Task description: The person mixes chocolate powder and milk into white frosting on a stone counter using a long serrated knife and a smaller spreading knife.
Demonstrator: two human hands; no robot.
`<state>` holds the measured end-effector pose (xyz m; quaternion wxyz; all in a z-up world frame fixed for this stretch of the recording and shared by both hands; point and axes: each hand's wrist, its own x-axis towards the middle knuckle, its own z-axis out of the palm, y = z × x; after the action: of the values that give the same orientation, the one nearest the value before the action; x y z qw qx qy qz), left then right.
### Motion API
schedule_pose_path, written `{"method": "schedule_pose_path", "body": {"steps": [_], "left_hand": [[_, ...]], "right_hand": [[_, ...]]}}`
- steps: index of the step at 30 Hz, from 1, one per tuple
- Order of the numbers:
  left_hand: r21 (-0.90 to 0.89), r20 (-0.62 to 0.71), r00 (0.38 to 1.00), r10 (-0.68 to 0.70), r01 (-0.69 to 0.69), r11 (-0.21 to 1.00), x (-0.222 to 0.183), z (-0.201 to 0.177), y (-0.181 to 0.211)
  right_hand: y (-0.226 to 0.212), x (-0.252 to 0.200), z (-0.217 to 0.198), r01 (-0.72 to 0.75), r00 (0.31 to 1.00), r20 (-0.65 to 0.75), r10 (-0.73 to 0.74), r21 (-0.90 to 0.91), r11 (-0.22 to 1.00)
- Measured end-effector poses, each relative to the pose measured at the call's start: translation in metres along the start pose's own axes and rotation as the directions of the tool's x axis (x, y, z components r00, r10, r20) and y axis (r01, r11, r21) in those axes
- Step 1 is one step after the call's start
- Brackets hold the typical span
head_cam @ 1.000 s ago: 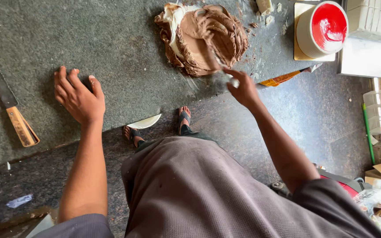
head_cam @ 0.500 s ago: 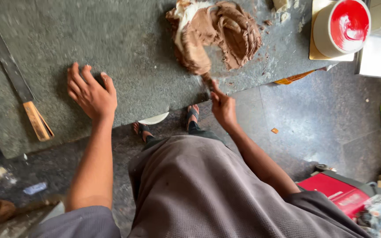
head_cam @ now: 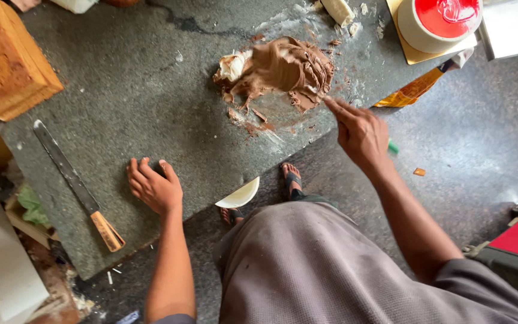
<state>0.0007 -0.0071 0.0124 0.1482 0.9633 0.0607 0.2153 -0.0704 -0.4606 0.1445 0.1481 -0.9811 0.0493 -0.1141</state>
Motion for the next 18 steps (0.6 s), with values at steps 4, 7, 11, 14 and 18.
{"method": "schedule_pose_path", "body": {"steps": [4, 7, 11, 14, 18], "left_hand": [[0.027, -0.004, 0.999, 0.038, -0.038, 0.999, -0.002, 0.000, -0.003], [-0.018, 0.016, 1.000, -0.014, 0.014, 1.000, 0.005, 0.007, 0.002], [0.028, -0.001, 1.000, -0.021, 0.021, 0.999, -0.003, 0.006, 0.006], [0.025, 0.011, 0.999, -0.030, 0.030, 0.999, -0.001, -0.003, 0.003], [0.035, 0.020, 0.999, -0.037, 0.036, 0.999, 0.004, -0.005, 0.009]], "right_hand": [[0.027, 0.012, 0.031, 0.093, 0.992, -0.058, -0.111, -0.254, 0.963], [0.038, 0.018, 0.027, -0.171, 0.983, 0.114, 0.143, 0.303, 0.938], [0.009, 0.023, 0.045, -0.571, 0.817, 0.390, 0.426, 0.443, 0.691], [-0.024, 0.035, 0.110, -0.439, 0.898, 0.262, 0.354, 0.594, 0.674], [-0.048, 0.061, 0.167, -0.472, 0.881, 0.244, 0.405, 0.480, 0.739]]}}
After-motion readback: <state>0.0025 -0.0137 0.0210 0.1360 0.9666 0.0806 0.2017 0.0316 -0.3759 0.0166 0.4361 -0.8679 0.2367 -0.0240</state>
